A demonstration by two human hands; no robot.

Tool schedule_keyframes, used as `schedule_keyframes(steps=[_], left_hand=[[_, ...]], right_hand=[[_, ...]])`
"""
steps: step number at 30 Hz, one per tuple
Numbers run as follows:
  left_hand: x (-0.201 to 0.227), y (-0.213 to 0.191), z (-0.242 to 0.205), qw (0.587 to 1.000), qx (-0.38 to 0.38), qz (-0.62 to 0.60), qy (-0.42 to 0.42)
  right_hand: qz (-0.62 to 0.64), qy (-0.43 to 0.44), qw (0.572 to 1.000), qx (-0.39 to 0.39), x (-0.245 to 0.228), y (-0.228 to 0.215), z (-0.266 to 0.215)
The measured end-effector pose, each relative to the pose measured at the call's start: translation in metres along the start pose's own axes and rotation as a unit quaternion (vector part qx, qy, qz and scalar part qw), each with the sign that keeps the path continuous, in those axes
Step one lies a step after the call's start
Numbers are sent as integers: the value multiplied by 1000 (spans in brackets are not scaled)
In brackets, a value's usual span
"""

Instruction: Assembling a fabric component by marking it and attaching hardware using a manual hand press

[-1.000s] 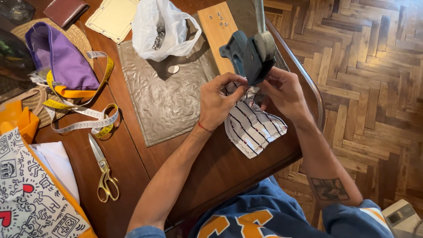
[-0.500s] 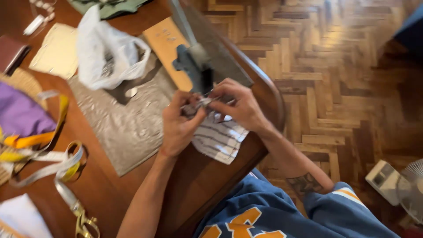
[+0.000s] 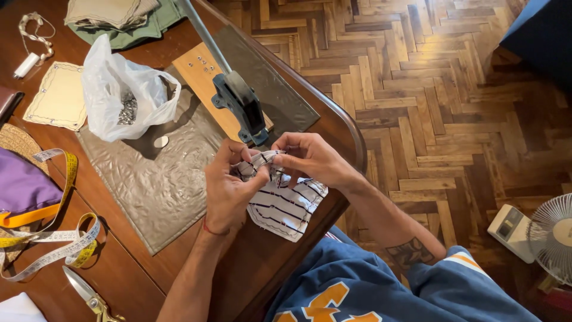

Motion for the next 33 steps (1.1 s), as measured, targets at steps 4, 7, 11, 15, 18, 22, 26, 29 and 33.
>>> schedule_keyframes(steps=[4,7,11,15,18,22,26,29,33], left_hand=[[-4,3,3,996,-21,-77,-31],[-16,5,2,992,-37,-112,-48],[-28,8,5,989,-74,-124,-38],[-27,6,5,989,-89,-114,-40],[-23,7,2,988,-106,-109,-40],[-19,12,-3,982,-112,-142,-62],[-18,13,-1,963,-87,-240,-91],[-10,19,-5,947,-90,-286,-110],[-18,21,-3,947,-73,-290,-119]], right_hand=[[-7,2,1000,-16,-2,0,2],[-5,3,1000,-21,-7,2,-1],[46,22,998,-37,-35,16,-6],[45,22,998,-46,-40,18,-6],[41,23,997,-61,-34,16,-8],[-10,0,999,-51,-32,13,-11],[-31,-29,999,-22,-26,6,-12],[-7,-35,999,9,-14,1,-12],[34,-1,999,24,12,-3,-9]])
Point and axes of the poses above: each hand's wrist, its own z-axis towards the middle knuckle, its own y-axis out of the palm, x = y × z, the point moved 6 cm from there along z, towards the middle knuckle, and after that the axes turned 10 degrees about -y, right-handed, at the moved point
